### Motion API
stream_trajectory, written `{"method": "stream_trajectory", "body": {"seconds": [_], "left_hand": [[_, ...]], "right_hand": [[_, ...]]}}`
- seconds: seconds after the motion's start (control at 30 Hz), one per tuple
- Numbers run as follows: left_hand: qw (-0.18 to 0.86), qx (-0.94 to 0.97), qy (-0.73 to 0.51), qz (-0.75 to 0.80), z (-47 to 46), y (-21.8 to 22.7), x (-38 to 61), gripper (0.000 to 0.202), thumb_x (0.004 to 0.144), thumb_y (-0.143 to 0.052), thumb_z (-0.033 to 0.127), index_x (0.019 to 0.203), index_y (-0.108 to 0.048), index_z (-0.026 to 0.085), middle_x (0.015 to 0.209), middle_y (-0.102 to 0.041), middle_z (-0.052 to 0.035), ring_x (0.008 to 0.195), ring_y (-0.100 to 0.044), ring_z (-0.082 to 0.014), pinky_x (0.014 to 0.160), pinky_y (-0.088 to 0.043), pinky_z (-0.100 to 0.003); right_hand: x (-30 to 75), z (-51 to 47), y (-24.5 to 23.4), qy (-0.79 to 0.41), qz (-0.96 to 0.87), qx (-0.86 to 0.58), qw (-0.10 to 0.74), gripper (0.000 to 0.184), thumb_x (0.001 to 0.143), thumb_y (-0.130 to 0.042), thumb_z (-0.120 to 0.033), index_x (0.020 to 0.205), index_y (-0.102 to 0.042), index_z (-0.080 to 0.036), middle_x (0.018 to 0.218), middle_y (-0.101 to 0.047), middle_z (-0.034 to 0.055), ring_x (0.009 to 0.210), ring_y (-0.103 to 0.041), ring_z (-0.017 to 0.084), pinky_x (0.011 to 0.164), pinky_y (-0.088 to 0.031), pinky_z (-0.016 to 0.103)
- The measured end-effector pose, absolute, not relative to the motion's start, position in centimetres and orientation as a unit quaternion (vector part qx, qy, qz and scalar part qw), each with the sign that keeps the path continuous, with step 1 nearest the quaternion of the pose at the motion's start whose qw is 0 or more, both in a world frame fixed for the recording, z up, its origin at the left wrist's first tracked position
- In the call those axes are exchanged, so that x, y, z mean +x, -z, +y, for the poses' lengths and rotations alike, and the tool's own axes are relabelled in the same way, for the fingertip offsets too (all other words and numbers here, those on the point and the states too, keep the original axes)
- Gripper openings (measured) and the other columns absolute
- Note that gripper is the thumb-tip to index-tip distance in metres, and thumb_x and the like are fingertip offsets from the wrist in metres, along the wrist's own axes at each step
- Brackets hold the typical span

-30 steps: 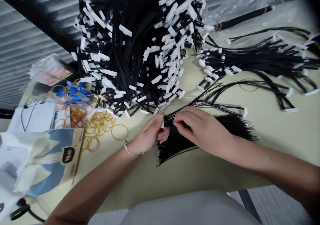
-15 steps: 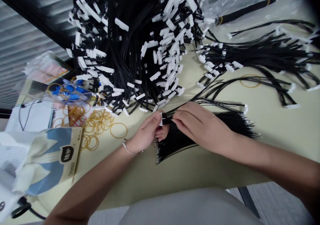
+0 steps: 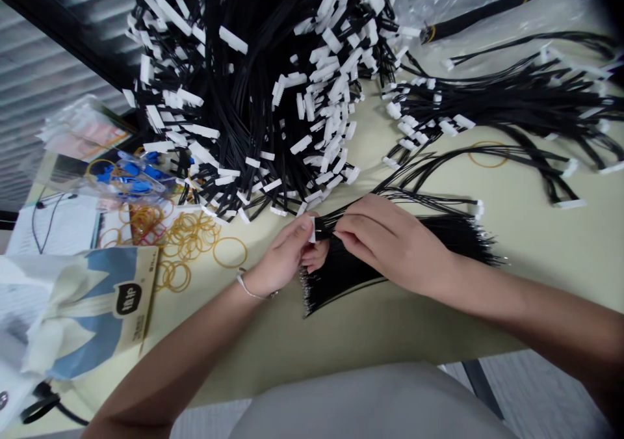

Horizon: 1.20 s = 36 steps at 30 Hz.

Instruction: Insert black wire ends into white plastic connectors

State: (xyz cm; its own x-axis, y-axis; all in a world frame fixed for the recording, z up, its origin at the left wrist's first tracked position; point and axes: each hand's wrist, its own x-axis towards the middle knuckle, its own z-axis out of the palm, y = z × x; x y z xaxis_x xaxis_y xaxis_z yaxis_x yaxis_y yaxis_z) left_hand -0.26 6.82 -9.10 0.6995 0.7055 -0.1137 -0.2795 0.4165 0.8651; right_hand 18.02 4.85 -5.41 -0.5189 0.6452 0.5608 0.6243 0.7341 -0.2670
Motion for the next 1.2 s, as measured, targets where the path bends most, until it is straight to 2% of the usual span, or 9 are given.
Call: {"method": "stream_trajectory", "body": {"seconds": [0.33,0.53,0.9,1.2], "left_hand": [[0.807,0.451,-0.299,0.237,7.06,9.12,-0.39,0.031,0.094,-0.036,0.044,0.078,-0.038,0.018,0.055,-0.031,0.0070,0.045,-0.029,-0.0051,0.043,-0.032,-0.016],[0.807,0.461,-0.289,0.229,7.14,9.15,-0.33,0.033,0.094,-0.036,0.045,0.076,-0.038,0.017,0.054,-0.031,0.0071,0.045,-0.030,-0.0055,0.043,-0.033,-0.017],[0.807,0.459,-0.283,0.239,7.28,9.04,-0.22,0.039,0.090,-0.039,0.052,0.072,-0.036,0.018,0.051,-0.029,0.0077,0.042,-0.029,-0.0061,0.041,-0.031,-0.018],[0.810,0.452,-0.277,0.251,7.23,8.82,-0.19,0.039,0.089,-0.041,0.053,0.072,-0.034,0.019,0.051,-0.028,0.0081,0.042,-0.028,-0.0061,0.041,-0.030,-0.018]], "right_hand": [[17.76,4.86,5.71,-0.033,-0.859,-0.381,0.341,0.012,0.086,-0.049,-0.009,0.080,-0.060,-0.007,0.077,-0.059,0.0110,0.075,-0.050,0.016,0.071,-0.049,0.032],[17.71,4.75,5.86,-0.019,-0.846,-0.392,0.361,0.007,0.084,-0.052,-0.007,0.082,-0.059,-0.009,0.081,-0.060,0.0106,0.080,-0.053,0.016,0.076,-0.049,0.030],[17.67,4.44,5.66,-0.025,-0.842,-0.411,0.350,0.006,0.086,-0.052,-0.009,0.084,-0.055,-0.014,0.082,-0.060,0.0069,0.082,-0.055,0.015,0.075,-0.049,0.028],[17.60,4.42,5.93,-0.032,-0.847,-0.401,0.347,0.006,0.085,-0.052,-0.008,0.083,-0.056,-0.013,0.081,-0.059,0.0078,0.081,-0.054,0.015,0.075,-0.049,0.029]]}}
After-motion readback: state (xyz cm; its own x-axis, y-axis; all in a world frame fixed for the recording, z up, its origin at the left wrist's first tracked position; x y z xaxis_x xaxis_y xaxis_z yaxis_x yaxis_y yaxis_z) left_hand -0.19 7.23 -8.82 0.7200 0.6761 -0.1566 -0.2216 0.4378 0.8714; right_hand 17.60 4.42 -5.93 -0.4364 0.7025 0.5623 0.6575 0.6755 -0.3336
